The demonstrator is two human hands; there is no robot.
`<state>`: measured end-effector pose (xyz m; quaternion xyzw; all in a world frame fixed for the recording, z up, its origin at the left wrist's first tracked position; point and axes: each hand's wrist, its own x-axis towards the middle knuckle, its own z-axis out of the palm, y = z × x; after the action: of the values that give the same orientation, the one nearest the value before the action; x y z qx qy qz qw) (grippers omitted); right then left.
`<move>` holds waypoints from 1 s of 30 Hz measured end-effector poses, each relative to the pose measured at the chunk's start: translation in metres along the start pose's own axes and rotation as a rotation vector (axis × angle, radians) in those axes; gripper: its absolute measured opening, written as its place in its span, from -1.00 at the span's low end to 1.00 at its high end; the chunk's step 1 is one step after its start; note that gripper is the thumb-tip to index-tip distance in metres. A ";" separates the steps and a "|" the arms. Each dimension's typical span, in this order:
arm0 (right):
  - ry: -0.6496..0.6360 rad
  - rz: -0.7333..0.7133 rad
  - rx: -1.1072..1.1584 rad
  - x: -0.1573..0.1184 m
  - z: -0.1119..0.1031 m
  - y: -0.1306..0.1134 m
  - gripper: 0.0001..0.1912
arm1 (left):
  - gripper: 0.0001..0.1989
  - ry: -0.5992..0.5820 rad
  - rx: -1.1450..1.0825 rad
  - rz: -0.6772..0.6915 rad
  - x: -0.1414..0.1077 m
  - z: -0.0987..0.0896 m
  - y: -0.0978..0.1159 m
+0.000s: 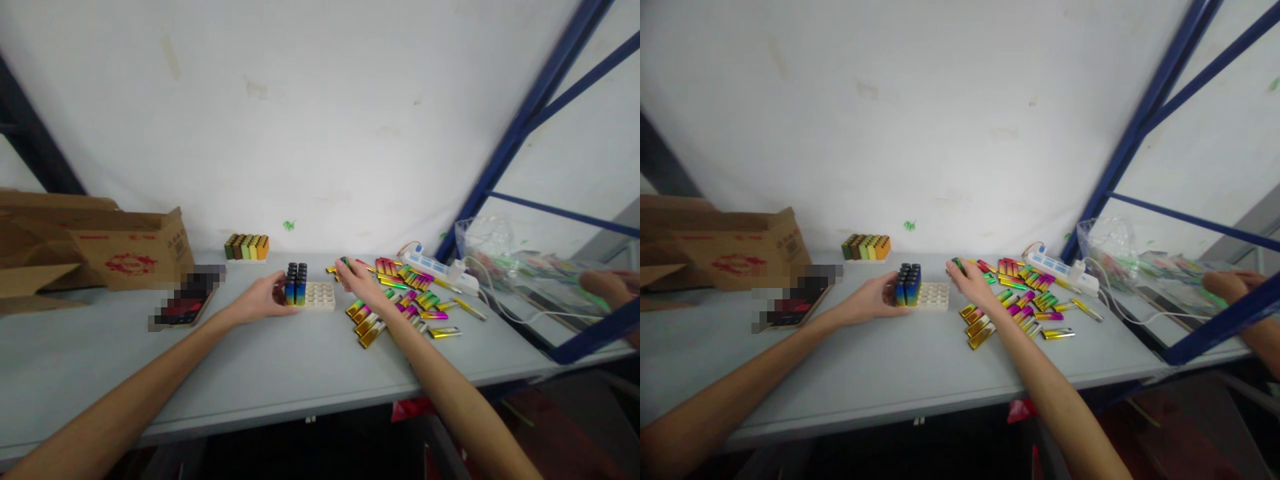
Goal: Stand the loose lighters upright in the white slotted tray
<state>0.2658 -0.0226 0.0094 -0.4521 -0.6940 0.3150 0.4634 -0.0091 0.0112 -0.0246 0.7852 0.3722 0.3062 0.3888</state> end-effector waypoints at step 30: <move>-0.078 -0.212 -0.119 0.014 0.012 -0.005 -0.67 | -0.34 -0.042 0.016 -0.004 0.001 -0.001 0.002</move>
<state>0.2505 -0.0119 0.0140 -0.3902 -0.7731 0.2396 0.4389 -0.0088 0.0116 -0.0221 0.7937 0.3680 0.2858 0.3910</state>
